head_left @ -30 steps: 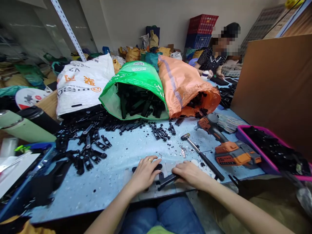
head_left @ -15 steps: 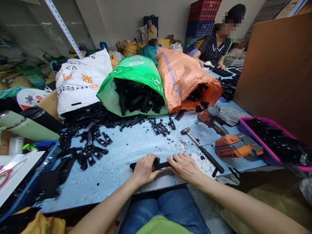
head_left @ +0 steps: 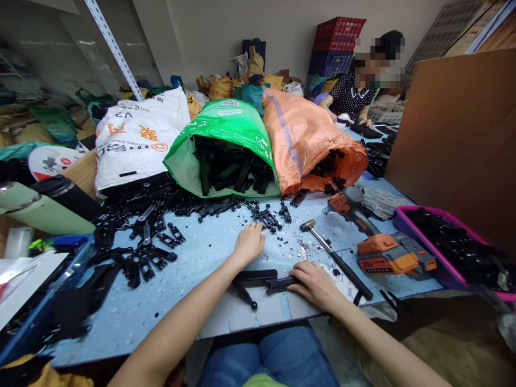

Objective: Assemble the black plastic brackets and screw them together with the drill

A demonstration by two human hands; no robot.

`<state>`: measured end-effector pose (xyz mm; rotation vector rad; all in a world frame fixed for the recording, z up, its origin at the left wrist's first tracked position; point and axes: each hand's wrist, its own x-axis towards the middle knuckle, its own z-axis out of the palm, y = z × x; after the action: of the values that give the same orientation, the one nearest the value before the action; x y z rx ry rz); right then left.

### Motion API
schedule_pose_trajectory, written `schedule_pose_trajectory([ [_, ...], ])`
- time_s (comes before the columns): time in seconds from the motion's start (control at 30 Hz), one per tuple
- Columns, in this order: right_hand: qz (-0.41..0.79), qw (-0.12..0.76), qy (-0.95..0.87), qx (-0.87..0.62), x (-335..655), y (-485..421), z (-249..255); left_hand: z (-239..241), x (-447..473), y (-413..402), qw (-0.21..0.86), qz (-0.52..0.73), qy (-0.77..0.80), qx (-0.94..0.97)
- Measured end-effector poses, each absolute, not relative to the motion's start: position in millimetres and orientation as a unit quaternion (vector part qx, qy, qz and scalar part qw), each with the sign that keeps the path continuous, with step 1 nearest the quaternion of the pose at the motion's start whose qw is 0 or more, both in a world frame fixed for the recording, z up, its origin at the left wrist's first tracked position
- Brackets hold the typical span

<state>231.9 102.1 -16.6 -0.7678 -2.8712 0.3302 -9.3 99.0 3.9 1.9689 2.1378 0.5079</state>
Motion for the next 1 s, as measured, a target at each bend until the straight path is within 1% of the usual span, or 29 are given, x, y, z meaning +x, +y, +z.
schedule_pose_trajectory([
  [0.17, 0.14, 0.091, -0.944, -0.285, 237, 93, -20, -1, -30, 182, 0.061, 0.161, 0.772, 0.612],
  [0.27, 0.135, 0.126, -0.939, -0.289, 232, 105, -16, -5, -28, 214, 0.063, 0.14, 0.768, 0.622],
  [0.4, 0.063, 0.163, -0.937, -0.303, 200, 163, -6, -14, -26, 240, 0.083, 0.093, 0.784, 0.608],
  [0.5, 0.001, 0.143, -0.933, -0.33, 164, 220, -3, -21, -31, 244, 0.095, 0.07, 0.799, 0.59],
  [0.6, -0.013, 0.116, -0.936, -0.333, 137, 261, -8, -21, -41, 235, 0.095, 0.084, 0.799, 0.588],
  [0.67, -0.003, 0.114, -0.937, -0.331, 132, 271, -12, -18, -49, 222, 0.095, 0.12, 0.794, 0.588],
  [0.77, 0.015, 0.121, -0.931, -0.343, 145, 258, -13, -11, -62, 191, 0.104, 0.204, 0.779, 0.583],
  [0.87, 0.086, 0.182, -0.919, -0.339, 170, 220, 0, -6, -74, 143, 0.128, 0.284, 0.767, 0.561],
  [0.93, 0.168, 0.219, -0.906, -0.321, 185, 188, 11, -4, -80, 105, 0.177, 0.383, 0.748, 0.512],
  [1.0, 0.247, 0.216, -0.892, -0.312, 194, 157, 18, -4, -82, 68, 0.252, 0.519, 0.701, 0.419],
])
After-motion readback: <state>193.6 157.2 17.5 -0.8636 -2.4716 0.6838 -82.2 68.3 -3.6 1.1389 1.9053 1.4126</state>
